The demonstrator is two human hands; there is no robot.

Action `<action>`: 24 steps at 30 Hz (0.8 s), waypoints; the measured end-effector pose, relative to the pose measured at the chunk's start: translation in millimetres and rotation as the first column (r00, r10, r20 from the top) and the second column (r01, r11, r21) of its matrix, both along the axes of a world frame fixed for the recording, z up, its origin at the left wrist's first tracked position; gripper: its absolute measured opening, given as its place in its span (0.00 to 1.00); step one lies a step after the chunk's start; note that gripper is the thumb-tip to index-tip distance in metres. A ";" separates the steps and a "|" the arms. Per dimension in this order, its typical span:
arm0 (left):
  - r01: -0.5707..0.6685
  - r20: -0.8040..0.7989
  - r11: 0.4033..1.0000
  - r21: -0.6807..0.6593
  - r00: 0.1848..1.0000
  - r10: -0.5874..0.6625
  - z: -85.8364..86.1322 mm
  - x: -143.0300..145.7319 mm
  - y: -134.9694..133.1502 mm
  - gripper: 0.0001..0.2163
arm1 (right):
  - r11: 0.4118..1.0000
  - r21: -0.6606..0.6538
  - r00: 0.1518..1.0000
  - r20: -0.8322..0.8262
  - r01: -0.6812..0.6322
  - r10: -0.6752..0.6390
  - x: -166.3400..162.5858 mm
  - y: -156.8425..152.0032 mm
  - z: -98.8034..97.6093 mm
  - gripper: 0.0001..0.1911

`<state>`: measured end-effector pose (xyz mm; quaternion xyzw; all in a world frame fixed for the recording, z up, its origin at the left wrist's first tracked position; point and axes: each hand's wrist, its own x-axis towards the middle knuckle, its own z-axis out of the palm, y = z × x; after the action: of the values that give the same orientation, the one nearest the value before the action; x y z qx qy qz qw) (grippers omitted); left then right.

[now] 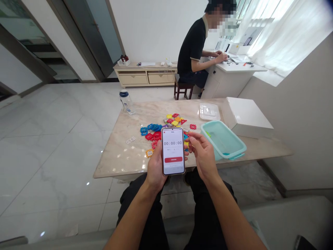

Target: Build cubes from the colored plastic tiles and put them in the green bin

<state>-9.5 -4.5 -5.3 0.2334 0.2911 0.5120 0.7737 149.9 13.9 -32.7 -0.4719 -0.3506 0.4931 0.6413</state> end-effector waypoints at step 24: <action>0.050 0.047 0.999 -0.018 0.998 -0.049 7.0 -5.8 -2.3 0.31 | 0.998 0.033 0.997 0.069 -0.048 0.046 -3.0 -3.3 -2.9 0.16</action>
<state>-15.2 -6.8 1.8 0.2210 0.2722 0.4952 0.7949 146.9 10.6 -35.6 -0.4688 -0.3916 0.4855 0.6254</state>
